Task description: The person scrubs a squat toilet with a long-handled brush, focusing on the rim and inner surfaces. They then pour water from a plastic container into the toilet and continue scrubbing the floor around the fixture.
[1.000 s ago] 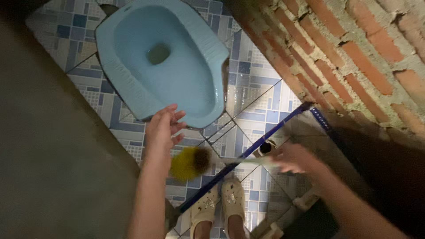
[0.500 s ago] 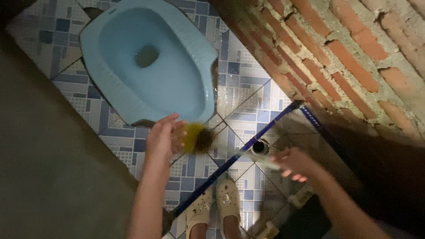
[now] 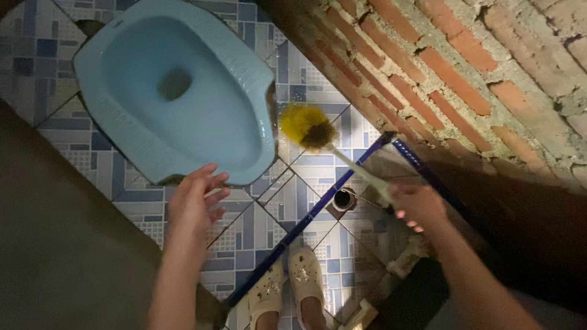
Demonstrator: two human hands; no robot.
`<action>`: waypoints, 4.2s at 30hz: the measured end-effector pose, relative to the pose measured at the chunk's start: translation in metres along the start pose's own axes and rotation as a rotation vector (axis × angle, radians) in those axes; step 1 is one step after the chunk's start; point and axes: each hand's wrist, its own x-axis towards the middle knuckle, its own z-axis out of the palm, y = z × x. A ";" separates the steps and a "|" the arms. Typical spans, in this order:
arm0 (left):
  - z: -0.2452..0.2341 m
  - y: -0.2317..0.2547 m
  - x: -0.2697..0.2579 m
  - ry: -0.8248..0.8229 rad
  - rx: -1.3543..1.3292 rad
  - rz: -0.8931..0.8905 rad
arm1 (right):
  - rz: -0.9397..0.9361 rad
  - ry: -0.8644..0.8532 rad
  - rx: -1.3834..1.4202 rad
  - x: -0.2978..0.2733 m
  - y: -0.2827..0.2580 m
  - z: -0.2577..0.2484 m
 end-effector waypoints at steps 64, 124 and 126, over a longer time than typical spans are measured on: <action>0.011 -0.013 0.008 -0.064 -0.009 -0.028 | 0.211 -0.738 1.205 -0.015 -0.111 0.189; 0.002 -0.006 0.016 -0.056 -0.090 -0.024 | -0.513 0.272 -0.144 -0.029 -0.124 0.050; 0.003 -0.008 0.018 -0.053 -0.100 0.003 | -0.474 0.288 -0.207 -0.027 -0.124 0.056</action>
